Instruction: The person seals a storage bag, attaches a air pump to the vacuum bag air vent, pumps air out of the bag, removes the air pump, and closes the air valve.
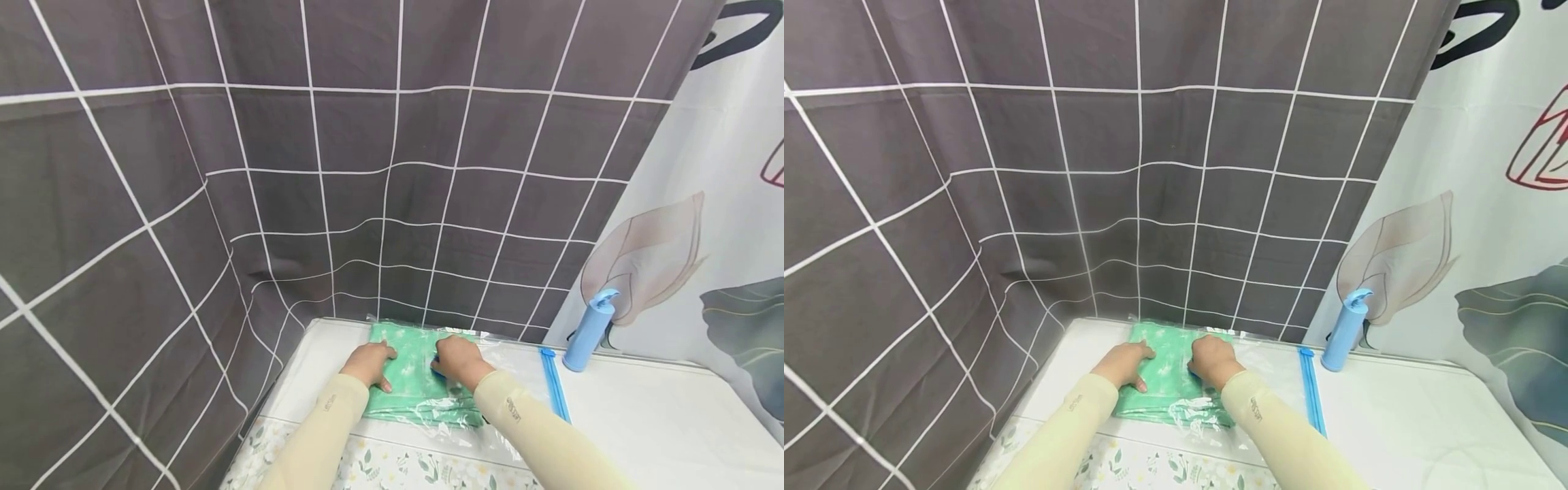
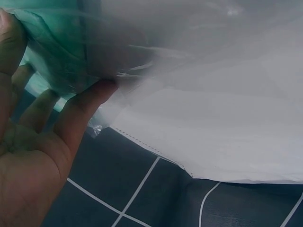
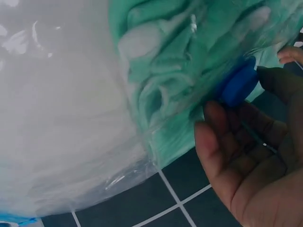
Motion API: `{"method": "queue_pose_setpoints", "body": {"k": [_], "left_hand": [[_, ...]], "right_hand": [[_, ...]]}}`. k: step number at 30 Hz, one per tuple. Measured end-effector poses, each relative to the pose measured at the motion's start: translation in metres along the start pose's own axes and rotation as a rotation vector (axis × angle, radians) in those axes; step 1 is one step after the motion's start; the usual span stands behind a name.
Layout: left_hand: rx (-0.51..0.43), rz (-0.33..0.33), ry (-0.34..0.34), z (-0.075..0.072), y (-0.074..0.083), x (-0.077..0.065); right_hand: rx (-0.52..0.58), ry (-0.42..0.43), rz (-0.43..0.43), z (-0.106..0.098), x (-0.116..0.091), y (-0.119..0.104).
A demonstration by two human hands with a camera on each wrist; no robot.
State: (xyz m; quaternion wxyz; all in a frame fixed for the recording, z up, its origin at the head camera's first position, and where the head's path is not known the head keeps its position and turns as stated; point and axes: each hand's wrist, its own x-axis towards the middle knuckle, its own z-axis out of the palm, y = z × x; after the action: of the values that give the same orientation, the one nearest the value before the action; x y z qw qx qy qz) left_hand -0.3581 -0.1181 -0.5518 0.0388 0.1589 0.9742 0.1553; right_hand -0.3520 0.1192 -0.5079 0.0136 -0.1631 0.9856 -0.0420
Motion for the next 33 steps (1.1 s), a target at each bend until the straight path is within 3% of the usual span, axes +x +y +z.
{"method": "queue_pose_setpoints", "body": {"k": [3, 5, 7, 10, 14, 15, 18, 21, 22, 24, 29, 33], "left_hand": [[-0.022, -0.034, -0.026, -0.019, 0.019, -0.013], [-0.016, -0.023, -0.027, -0.005, 0.009, -0.003], [-0.013, -0.004, -0.027, 0.014, -0.004, 0.010], [0.009, 0.024, -0.021, 0.038, -0.020, 0.026], [-0.017, -0.006, -0.039, 0.019, 0.001, 0.011], [-0.009, -0.004, -0.035, 0.018, 0.002, 0.010], [-0.041, -0.017, -0.037, 0.012, 0.003, 0.008], [-0.020, 0.001, -0.019, 0.022, -0.010, 0.019], [-0.018, 0.005, -0.017, 0.023, -0.013, 0.020], [0.004, 0.028, 0.001, 0.027, -0.022, 0.026], [0.007, 0.021, -0.006, 0.028, -0.031, 0.030], [0.002, 0.007, -0.027, 0.026, -0.031, 0.029]], "right_hand": [[0.020, 0.053, -0.086, 0.040, 0.022, 0.026], [0.043, 0.051, -0.112, 0.042, 0.021, 0.027], [0.060, 0.047, -0.127, 0.035, 0.013, 0.023], [0.089, 0.025, -0.118, -0.002, -0.017, 0.002], [0.185, 0.102, -0.171, -0.008, -0.026, 0.017], [0.228, 0.146, -0.213, 0.003, -0.018, 0.033], [0.340, 0.199, -0.206, -0.006, -0.028, 0.052], [0.450, 0.207, -0.127, -0.014, -0.041, 0.076], [0.468, 0.190, -0.052, -0.030, -0.056, 0.074], [0.511, 0.197, 0.034, -0.033, -0.069, 0.094], [0.573, 0.219, 0.237, -0.027, -0.104, 0.152], [0.534, 0.204, 0.356, -0.016, -0.134, 0.194]]}}
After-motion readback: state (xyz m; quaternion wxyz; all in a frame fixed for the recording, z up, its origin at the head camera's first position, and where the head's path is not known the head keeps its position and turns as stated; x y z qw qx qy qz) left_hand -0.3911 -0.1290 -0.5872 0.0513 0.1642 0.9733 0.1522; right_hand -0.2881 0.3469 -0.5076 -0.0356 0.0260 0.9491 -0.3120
